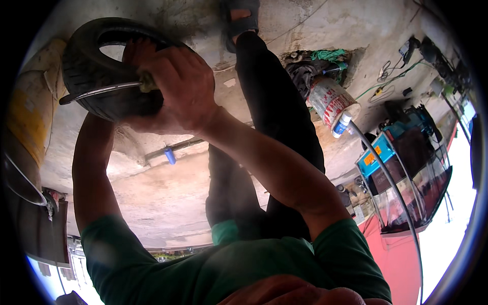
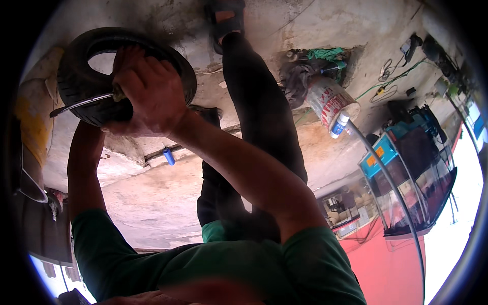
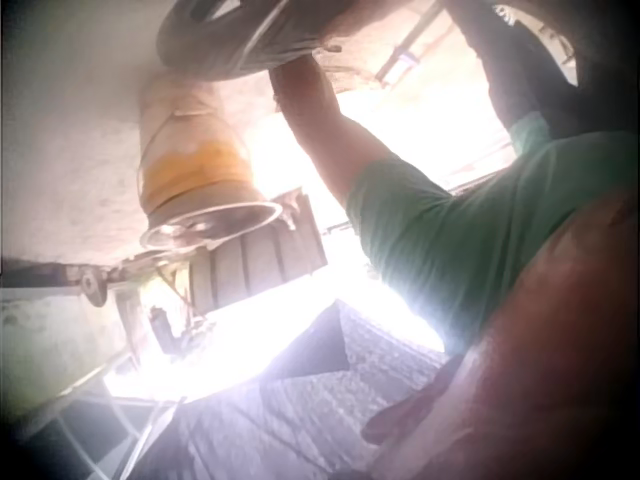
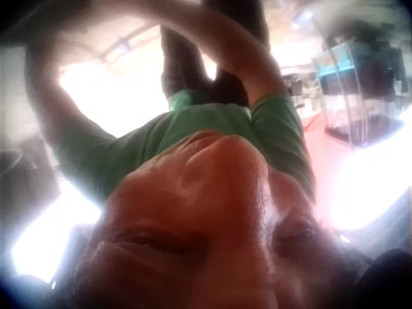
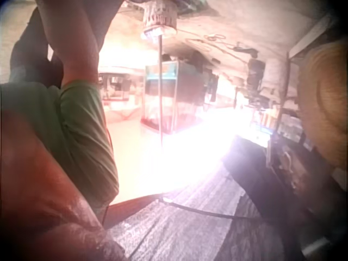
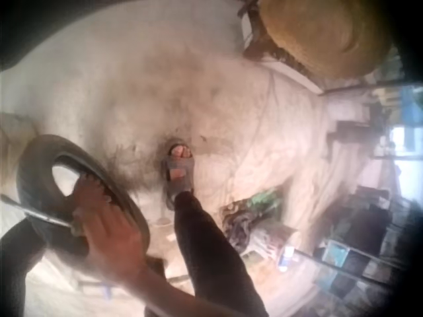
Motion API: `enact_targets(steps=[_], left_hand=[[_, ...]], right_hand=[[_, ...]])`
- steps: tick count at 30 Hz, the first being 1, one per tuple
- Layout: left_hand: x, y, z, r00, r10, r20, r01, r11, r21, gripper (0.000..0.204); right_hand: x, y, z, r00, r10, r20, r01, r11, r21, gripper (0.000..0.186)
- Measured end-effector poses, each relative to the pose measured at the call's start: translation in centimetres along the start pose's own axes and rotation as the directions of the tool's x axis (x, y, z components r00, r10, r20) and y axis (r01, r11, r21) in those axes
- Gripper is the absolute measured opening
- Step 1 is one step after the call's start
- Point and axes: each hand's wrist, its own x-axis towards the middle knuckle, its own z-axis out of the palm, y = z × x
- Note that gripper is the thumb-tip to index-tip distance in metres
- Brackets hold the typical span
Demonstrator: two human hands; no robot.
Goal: The person removes the inner tube from a tire, applies glue to it, and luego uses a screwdriver to help reinsert it and reseat the tire on a rim. The person also uses a basin of water to submerge the tire.
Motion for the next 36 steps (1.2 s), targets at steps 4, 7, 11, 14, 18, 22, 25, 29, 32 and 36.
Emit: enact_targets(steps=[4, 7, 11, 14, 18, 22, 25, 29, 32, 36], left_hand=[[5.3, -2.3, -7.4, 0.726, -0.346, 0.594, 0.392, 0.918, 0.056, 0.043], [8.6, 0.8, -6.1, 0.839, -0.376, 0.394, 0.348, 0.927, 0.143, 0.048], [6.4, 2.0, -9.6, 0.76, -0.458, 0.461, 0.365, 0.888, 0.279, 0.057], [6.0, 1.9, -7.6, 0.693, -0.442, 0.569, 0.344, 0.897, 0.278, 0.053], [6.4, 3.5, -5.8, 0.783, -0.392, 0.484, 0.378, 0.917, 0.13, 0.051], [3.3, 4.5, -6.1, 0.824, -0.386, 0.415, 0.464, 0.879, -0.105, 0.049], [3.9, 5.8, -5.9, 0.876, -0.356, 0.326, 0.467, 0.797, -0.383, 0.048], [3.3, 7.8, -6.6, 0.88, -0.394, 0.266, 0.429, 0.417, -0.801, 0.048], [2.3, 9.7, -8.1, 0.853, -0.444, 0.275, 0.316, 0.02, -0.949, 0.048], [1.4, 12.3, -10.0, 0.821, -0.49, 0.291, 0.167, -0.281, -0.945, 0.049]], right_hand=[[-0.1, -0.6, 0.0, 0.998, -0.013, 0.063, 0.013, 1.0, -0.009, 0.064], [-0.7, 0.4, 0.1, 0.999, 0.022, 0.031, -0.02, 0.998, -0.067, 0.067], [-0.1, -1.0, 0.5, 0.998, 0.018, 0.059, -0.02, 0.999, 0.034, 0.071], [0.4, -0.8, 0.4, 0.993, 0.014, 0.12, -0.019, 0.999, 0.042, 0.07], [1.1, -0.7, 0.5, 0.994, -0.002, 0.107, 0.003, 1.0, -0.01, 0.068], [1.4, -1.4, 0.6, 0.978, -0.004, 0.207, 0.005, 1.0, -0.006, 0.071], [1.9, -1.1, 0.7, 0.986, -0.004, 0.166, 0.006, 1.0, -0.015, 0.069], [2.0, -1.5, 0.6, 0.973, 0.033, 0.23, -0.026, 0.999, -0.034, 0.072], [2.2, -2.1, 0.9, 0.957, 0.122, 0.261, -0.122, 0.992, -0.018, 0.077], [3.2, -3.0, 1.0, 0.93, 0.233, 0.283, -0.233, 0.972, -0.035, 0.072]])
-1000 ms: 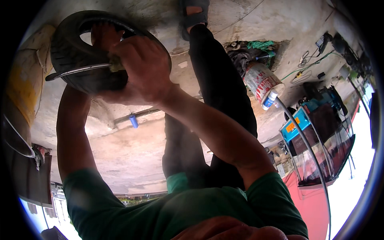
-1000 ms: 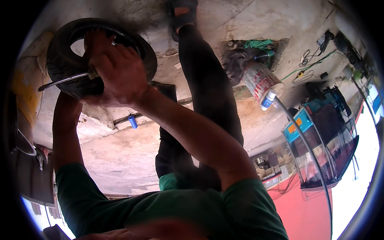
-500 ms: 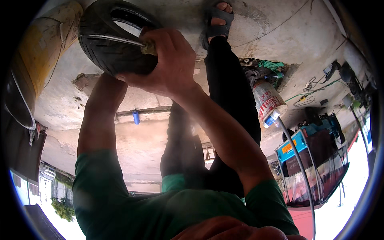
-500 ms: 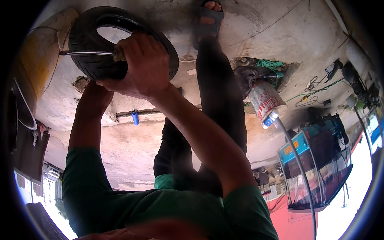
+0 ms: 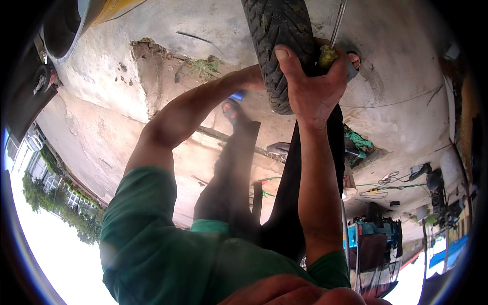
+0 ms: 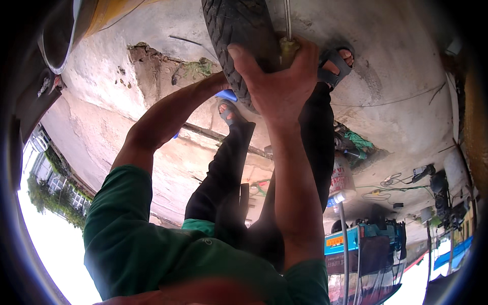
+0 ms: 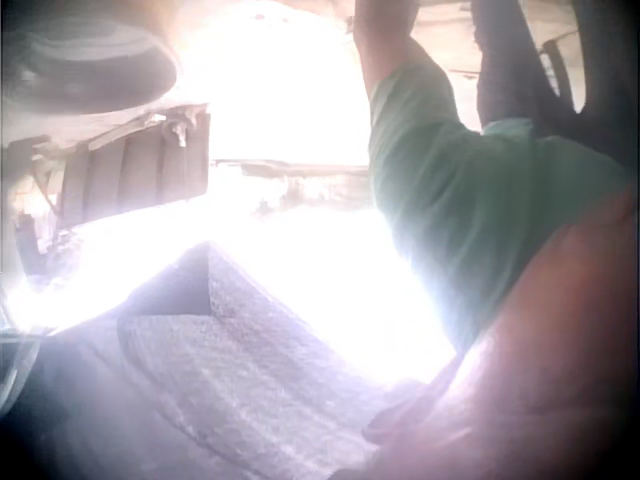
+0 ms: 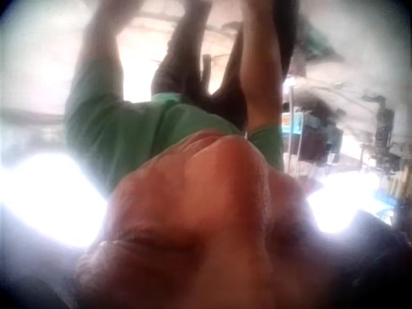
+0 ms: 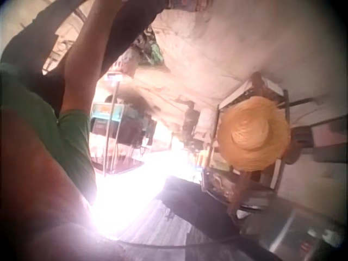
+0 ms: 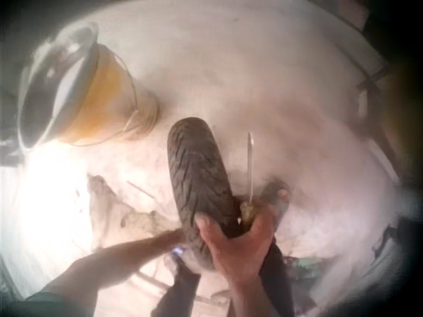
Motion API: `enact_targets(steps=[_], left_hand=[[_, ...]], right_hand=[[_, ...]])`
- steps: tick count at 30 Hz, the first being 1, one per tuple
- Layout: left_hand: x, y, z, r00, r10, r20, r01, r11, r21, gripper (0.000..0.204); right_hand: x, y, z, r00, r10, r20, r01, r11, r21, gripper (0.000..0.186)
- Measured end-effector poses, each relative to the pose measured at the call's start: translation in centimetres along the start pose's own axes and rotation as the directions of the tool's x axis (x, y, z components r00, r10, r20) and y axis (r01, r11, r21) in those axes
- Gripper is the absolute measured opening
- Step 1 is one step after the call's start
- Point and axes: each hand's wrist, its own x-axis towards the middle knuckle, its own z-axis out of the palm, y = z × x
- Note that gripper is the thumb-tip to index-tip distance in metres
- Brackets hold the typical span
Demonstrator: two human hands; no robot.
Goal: The person removes the inner tube from a tire, applies glue to it, and luego uses a screwdriver to help reinsert it and reseat the tire on a rim. The person also uses a basin of water to submerge the tire.
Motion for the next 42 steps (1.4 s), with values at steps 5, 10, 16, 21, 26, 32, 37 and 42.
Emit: enact_targets(steps=[5, 10, 16, 21, 26, 32, 37, 42], left_hand=[[-0.5, 1.4, 2.0, 0.987, -0.006, -0.16, 0.0, 0.999, -0.034, 0.053], [1.4, 13.6, 3.3, 0.882, -0.421, -0.212, 0.066, 0.555, -0.829, 0.068], [4.6, 17.3, 2.6, 0.896, -0.354, -0.268, -0.212, 0.19, -0.959, 0.05], [5.3, 18.9, 1.4, 0.908, -0.303, -0.288, -0.272, 0.096, -0.958, 0.049], [5.7, 18.2, -1.2, 0.954, -0.113, -0.276, -0.267, 0.093, -0.959, 0.066], [6.1, 11.5, -2.3, 0.913, -0.094, -0.397, -0.118, 0.87, -0.478, 0.061], [2.2, 7.6, -1.3, 0.979, -0.02, -0.204, -0.011, 0.989, -0.149, 0.056], [0.9, 10.0, 1.0, 0.885, -0.212, -0.414, 0.096, 0.954, -0.284, 0.069]], right_hand=[[1.2, 1.0, -0.6, 0.993, 0.113, -0.012, -0.11, 0.984, 0.138, 0.065], [0.9, 1.2, -2.2, 0.982, 0.153, -0.111, -0.135, 0.979, 0.151, 0.062], [0.3, 2.5, -4.3, 0.989, -0.037, -0.145, 0.018, 0.992, -0.128, 0.063], [-0.4, 4.1, -4.5, 0.983, -0.034, -0.178, 0.021, 0.997, -0.073, 0.07], [-0.7, 3.7, -3.1, 0.982, -0.029, -0.184, 0.016, 0.997, -0.072, 0.078], [0.2, 2.5, -1.9, 0.979, 0.032, -0.202, -0.035, 0.999, -0.012, 0.08], [1.2, 1.4, -0.9, 0.971, 0.1, -0.217, -0.081, 0.992, 0.093, 0.079], [2.2, 0.4, -0.8, 0.969, 0.179, -0.169, -0.132, 0.958, 0.256, 0.061]])
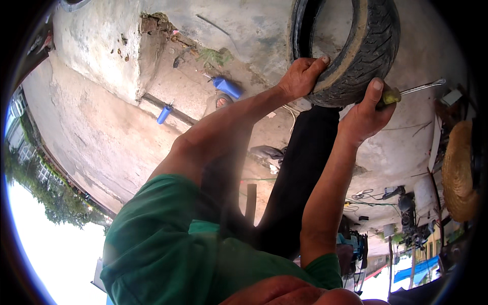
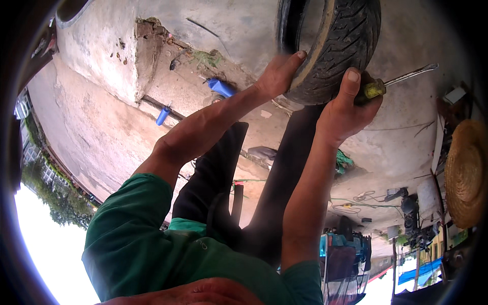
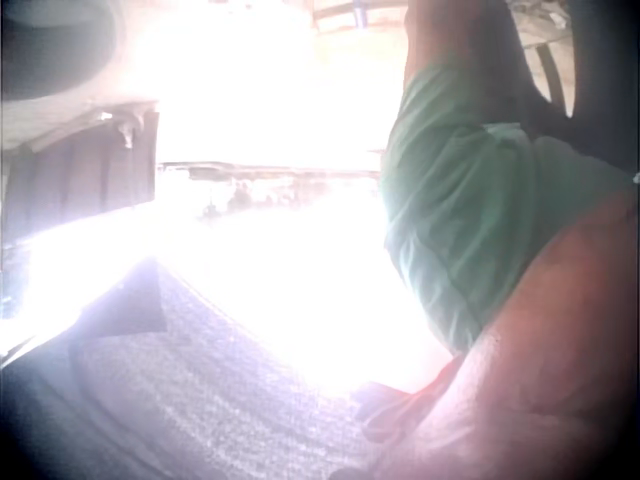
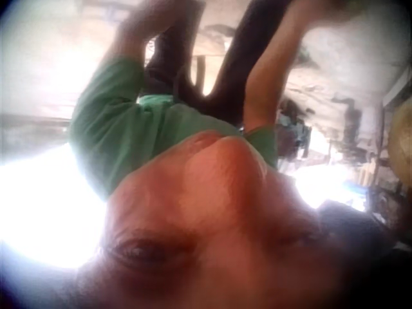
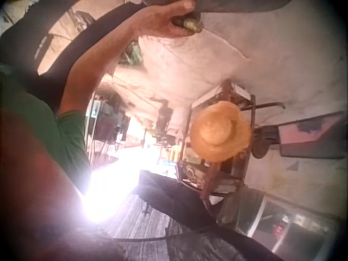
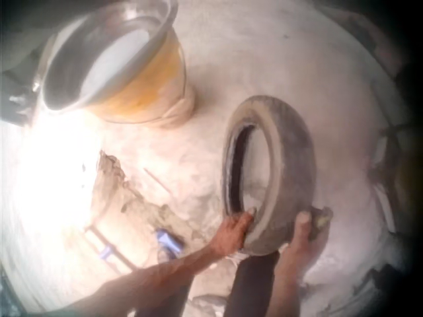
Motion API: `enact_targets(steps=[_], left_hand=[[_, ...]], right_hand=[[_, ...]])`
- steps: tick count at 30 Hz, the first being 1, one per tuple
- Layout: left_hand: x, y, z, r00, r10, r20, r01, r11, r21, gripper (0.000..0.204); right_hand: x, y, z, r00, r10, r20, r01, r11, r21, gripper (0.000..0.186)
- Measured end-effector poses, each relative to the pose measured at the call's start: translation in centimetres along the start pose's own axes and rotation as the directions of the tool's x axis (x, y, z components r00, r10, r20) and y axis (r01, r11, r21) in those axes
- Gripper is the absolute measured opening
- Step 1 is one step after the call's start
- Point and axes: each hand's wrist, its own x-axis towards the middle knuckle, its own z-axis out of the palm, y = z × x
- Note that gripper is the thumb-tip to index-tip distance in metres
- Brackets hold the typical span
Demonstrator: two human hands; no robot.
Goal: The person removes the inner tube from a tire, applies glue to it, and luego uses a screwdriver to help reinsert it and reseat the tire on a rim. The person also uses a basin of water to submerge the tire.
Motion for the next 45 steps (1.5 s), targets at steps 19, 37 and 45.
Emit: enact_targets(steps=[19, 37, 45], left_hand=[[4.1, 7.4, 2.9, 0.999, -0.044, -0.016, 0.002, 0.383, -0.924, 0.059], [12.9, -3.8, -2.8, 0.972, -0.104, 0.209, -0.23, -0.282, 0.931, 0.051], [13.9, -5.9, -2.6, 0.929, -0.13, 0.346, -0.363, -0.141, 0.921, 0.049]], right_hand=[[0.2, 1.0, -2.7, 0.978, -0.179, 0.11, 0.196, 0.965, -0.175, 0.051], [-0.9, 1.8, -0.9, 0.967, -0.237, 0.098, 0.252, 0.95, -0.183, 0.076], [-1.1, 1.6, -0.5, 0.936, -0.315, 0.158, 0.347, 0.904, -0.251, 0.079]])
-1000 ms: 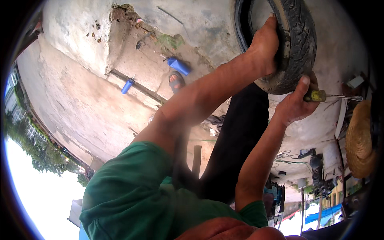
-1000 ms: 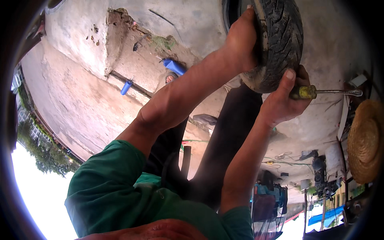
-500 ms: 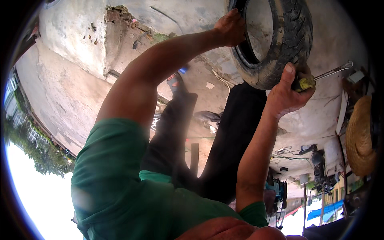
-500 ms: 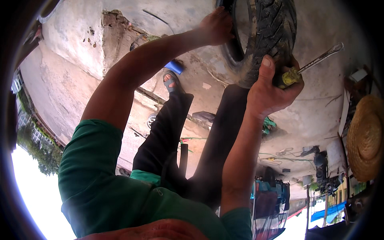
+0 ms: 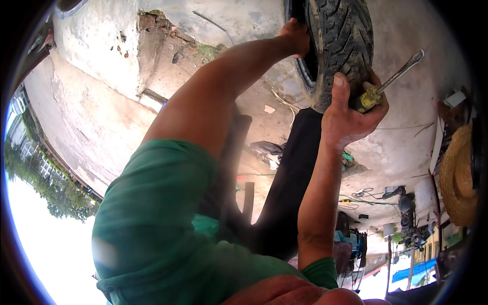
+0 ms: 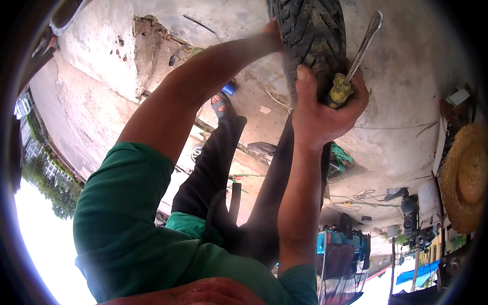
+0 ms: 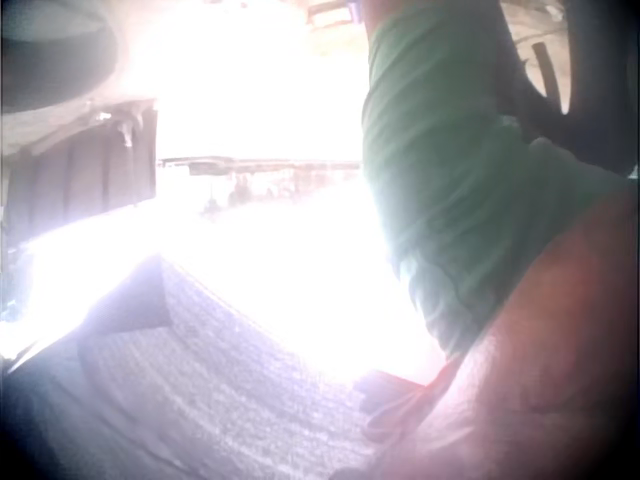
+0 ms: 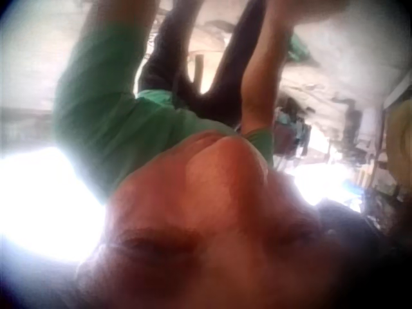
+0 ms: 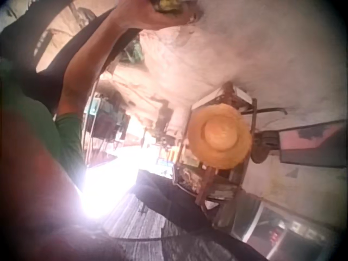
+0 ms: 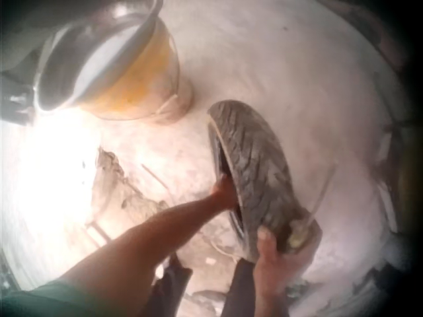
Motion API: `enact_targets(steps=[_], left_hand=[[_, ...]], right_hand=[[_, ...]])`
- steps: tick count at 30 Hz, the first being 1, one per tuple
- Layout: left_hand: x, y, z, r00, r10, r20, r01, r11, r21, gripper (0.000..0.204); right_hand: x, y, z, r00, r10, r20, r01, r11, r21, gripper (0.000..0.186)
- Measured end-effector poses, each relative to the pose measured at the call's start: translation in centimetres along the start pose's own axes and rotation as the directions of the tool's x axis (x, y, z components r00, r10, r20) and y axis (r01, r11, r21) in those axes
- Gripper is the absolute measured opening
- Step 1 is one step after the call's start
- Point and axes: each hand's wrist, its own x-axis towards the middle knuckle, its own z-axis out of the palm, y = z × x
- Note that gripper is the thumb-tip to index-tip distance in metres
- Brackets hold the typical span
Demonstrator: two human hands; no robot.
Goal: The person removes the inner tube from a tire, applies glue to it, and luego uses a screwdriver to help reinsert it and reseat the tire on a rim. The person also uses a basin of water to submerge the tire.
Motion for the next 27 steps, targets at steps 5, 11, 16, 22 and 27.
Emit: enact_targets(steps=[5, 11, 16, 22, 27], left_hand=[[-0.3, 1.4, -0.7, 0.986, 0.13, 0.107, -0.121, 0.989, -0.088, 0.049], [-1.0, 2.9, -2.8, 0.92, 0.307, 0.243, -0.262, 0.944, -0.201, 0.049], [-2.1, 3.2, -4.3, 0.854, 0.406, 0.326, -0.327, 0.905, -0.271, 0.049], [-2.4, 2.7, -4.4, 0.803, 0.474, 0.36, -0.4, 0.878, -0.264, 0.049], [-0.3, 2.4, -1.0, 0.801, 0.522, 0.294, -0.459, 0.85, -0.258, 0.047]], right_hand=[[-0.1, -0.2, 0.1, 1.0, -0.026, 0.004, 0.026, 1.0, -0.003, 0.063], [-0.1, 0.6, 0.2, 0.999, 0.037, -0.01, -0.036, 0.996, 0.083, 0.082], [-0.1, 0.4, 0.4, 0.999, 0.033, -0.023, -0.031, 0.995, 0.1, 0.081], [-0.2, 0.1, 0.4, 1.0, -0.022, 0.005, 0.022, 0.999, 0.045, 0.067], [-0.8, 0.7, 0.7, 0.996, -0.084, -0.011, 0.084, 0.996, 0.003, 0.074]])
